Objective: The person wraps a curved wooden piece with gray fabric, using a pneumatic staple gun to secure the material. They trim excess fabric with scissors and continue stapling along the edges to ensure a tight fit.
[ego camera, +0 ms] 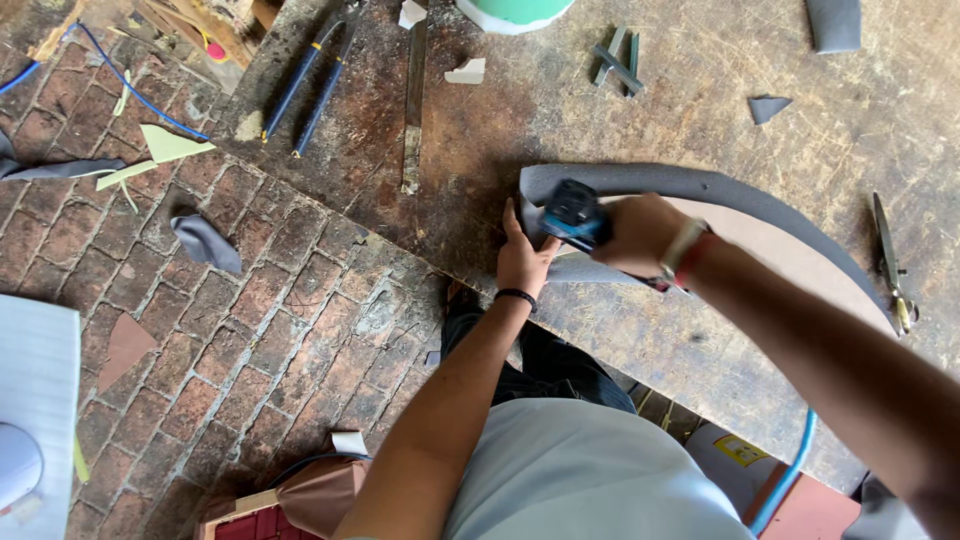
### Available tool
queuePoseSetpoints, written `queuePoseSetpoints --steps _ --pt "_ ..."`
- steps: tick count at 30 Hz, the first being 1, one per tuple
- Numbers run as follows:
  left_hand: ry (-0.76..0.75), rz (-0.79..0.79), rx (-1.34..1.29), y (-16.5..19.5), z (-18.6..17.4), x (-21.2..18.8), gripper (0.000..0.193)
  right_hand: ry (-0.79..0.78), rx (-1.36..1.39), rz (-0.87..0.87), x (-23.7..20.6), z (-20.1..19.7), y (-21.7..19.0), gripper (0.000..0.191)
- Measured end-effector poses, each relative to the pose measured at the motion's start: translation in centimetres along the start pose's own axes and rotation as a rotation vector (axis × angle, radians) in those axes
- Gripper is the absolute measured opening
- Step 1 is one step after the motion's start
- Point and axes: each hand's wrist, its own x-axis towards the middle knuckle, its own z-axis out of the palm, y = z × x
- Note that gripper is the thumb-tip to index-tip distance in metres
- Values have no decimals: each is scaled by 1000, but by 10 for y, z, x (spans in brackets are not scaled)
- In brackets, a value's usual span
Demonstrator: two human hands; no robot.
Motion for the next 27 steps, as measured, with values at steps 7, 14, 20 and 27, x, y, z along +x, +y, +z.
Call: queuePoseSetpoints --steps 7,14,20,27 --pt "80 84 -1 -8 5 3 109 -1 -360 -85 27 -15 -57 32" --pt "58 176 -6 -4 1 -3 125 -52 -438 -59 24 -18 -52 34" --pt "40 206 2 -2 2 -5 130 -69 -420 -64 19 -5 -36 30" --pt "22 189 8 -8 7 -5 128 -52 -436 -79 20 5 -34 23"
